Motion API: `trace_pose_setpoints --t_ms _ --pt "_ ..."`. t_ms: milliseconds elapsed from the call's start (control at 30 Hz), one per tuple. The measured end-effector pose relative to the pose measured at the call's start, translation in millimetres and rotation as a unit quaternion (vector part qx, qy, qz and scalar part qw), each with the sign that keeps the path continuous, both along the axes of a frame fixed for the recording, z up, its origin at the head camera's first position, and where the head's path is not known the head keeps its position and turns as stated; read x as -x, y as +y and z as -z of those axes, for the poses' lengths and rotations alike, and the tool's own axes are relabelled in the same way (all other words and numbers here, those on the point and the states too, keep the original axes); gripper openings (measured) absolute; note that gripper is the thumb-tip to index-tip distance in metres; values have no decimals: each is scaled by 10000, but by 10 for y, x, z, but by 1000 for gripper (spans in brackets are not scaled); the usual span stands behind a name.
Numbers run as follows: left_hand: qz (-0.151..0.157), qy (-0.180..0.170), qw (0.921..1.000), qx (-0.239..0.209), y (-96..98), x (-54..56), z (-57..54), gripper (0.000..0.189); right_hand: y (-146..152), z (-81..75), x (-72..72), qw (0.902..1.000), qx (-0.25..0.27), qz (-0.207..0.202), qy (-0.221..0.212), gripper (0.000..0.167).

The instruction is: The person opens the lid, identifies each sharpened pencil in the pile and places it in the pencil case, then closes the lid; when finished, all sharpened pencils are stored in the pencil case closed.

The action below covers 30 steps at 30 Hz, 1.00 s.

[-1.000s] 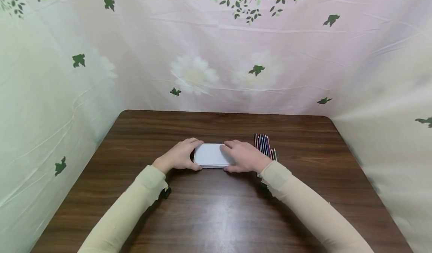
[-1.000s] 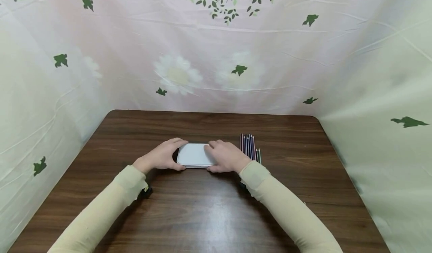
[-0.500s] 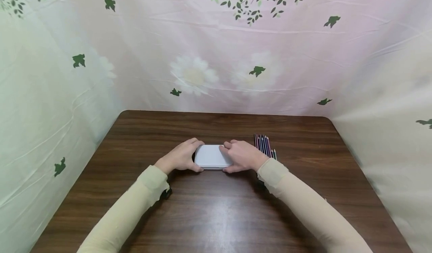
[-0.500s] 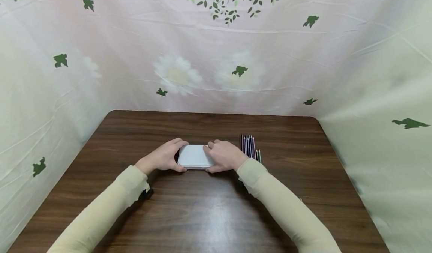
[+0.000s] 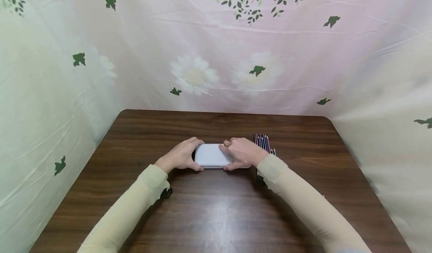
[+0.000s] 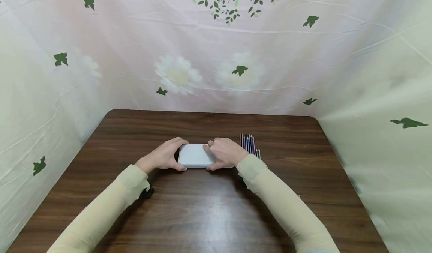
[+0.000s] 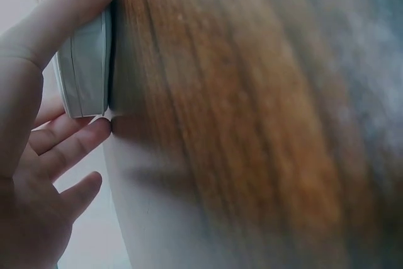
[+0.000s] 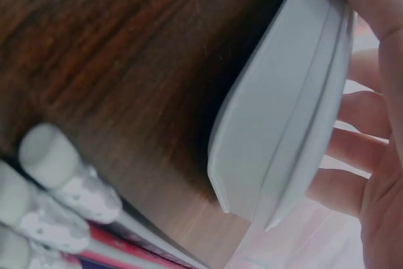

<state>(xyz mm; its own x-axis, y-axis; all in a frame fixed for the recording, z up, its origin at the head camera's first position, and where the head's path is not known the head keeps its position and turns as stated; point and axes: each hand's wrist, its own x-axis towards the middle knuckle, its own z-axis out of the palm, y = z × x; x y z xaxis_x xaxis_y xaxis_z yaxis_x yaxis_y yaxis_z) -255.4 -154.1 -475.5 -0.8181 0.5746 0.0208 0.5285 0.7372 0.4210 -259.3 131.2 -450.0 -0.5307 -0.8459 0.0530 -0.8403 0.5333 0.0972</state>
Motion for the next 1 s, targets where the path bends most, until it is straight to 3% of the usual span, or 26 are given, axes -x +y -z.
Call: trace_pose_setpoints --t_ms 400,600,800,1000 --pt "52 50 10000 -34 -4 7 8 94 22 -11 53 9997 79 -103 -188 70" --pt "96 -1 9998 -167 -20 11 12 95 59 -98 87 9940 468 -171 -972 71" --pt "150 -371 9987 -329 -36 22 -25 105 138 -189 173 9757 852 -182 -2009 61" --pt "246 -729 9963 -390 -88 16 -49 104 169 -234 191 9652 1052 -329 -2371 54"
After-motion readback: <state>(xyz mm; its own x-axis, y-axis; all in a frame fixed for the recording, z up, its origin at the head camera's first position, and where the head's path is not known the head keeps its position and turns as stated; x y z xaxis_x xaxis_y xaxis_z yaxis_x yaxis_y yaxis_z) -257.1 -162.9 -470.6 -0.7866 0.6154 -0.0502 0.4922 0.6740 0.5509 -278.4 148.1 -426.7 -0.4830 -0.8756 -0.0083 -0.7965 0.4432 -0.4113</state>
